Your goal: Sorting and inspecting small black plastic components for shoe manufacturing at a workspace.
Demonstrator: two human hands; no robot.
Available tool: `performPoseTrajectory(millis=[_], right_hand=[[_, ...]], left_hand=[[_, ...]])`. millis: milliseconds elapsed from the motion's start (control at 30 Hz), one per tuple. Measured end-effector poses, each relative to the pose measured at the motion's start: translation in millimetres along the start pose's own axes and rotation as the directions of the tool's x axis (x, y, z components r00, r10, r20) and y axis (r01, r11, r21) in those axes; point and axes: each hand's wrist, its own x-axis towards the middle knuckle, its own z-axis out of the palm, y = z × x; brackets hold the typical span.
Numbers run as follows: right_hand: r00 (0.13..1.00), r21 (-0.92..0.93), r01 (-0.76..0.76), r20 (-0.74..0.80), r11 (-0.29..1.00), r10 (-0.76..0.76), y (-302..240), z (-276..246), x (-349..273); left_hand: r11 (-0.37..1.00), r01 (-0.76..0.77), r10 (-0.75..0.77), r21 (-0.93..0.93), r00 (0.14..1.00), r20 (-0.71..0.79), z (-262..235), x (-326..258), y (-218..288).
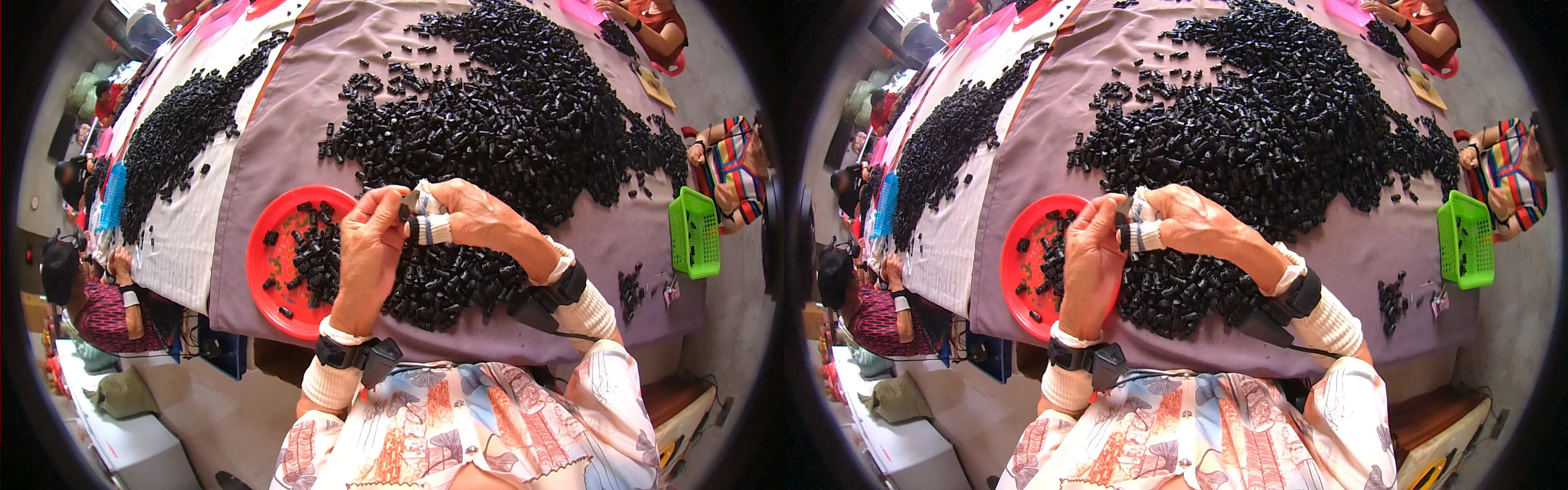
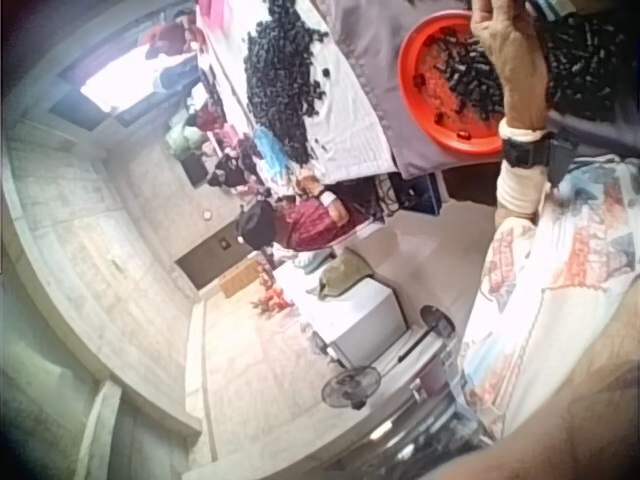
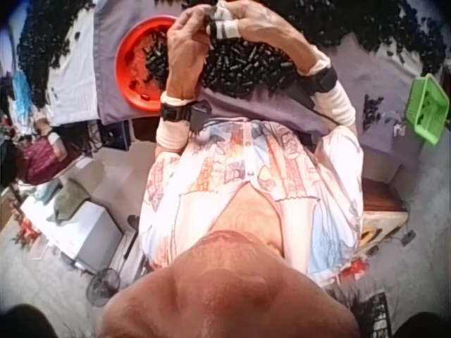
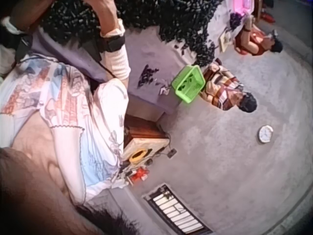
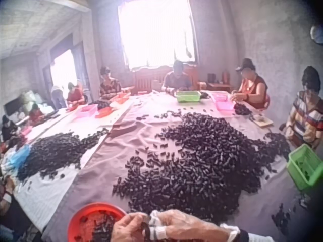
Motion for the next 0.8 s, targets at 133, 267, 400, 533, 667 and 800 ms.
performPoseTrajectory(millis=[133, 267, 400, 533, 667, 800], right_hand=[[0.994, 0.015, 0.06, -0.096, 0.998, -0.058, 5.4, -7.8, -2.9], [0.986, 0.303, -0.129, -0.065, 0.944, 0.156, 2.3, -20.0, -8.7], [0.988, 0.317, -0.1, -0.083, 0.943, 0.133, 10.3, -19.8, -10.9], [0.983, 0.342, -0.114, -0.097, 0.933, 0.155, 12.9, -16.3, -19.4], [0.979, 0.323, -0.137, -0.101, 0.936, 0.178, 23.2, -18.5, -26.4], [0.974, 0.332, -0.154, -0.109, 0.931, 0.2, 28.3, -17.2, -29.6]], left_hand=[[0.891, -0.147, 0.225, 0.429, 0.965, -0.137, -27.2, -5.2, 26.1], [0.47, -0.103, 0.532, 0.877, 0.826, -0.188, -81.3, -21.6, 47.4], [0.169, -0.21, 0.465, 0.963, 0.878, 0.11, -51.6, -15.3, 24.1], [-0.073, -0.349, 0.278, 0.934, 0.893, 0.355, -41.8, 14.4, -22.8], [-0.286, -0.37, 0.18, 0.884, 0.885, 0.429, -44.2, 26.7, -34.0], [-0.279, -0.371, 0.164, 0.886, 0.891, 0.424, -42.9, 29.1, -31.4]])
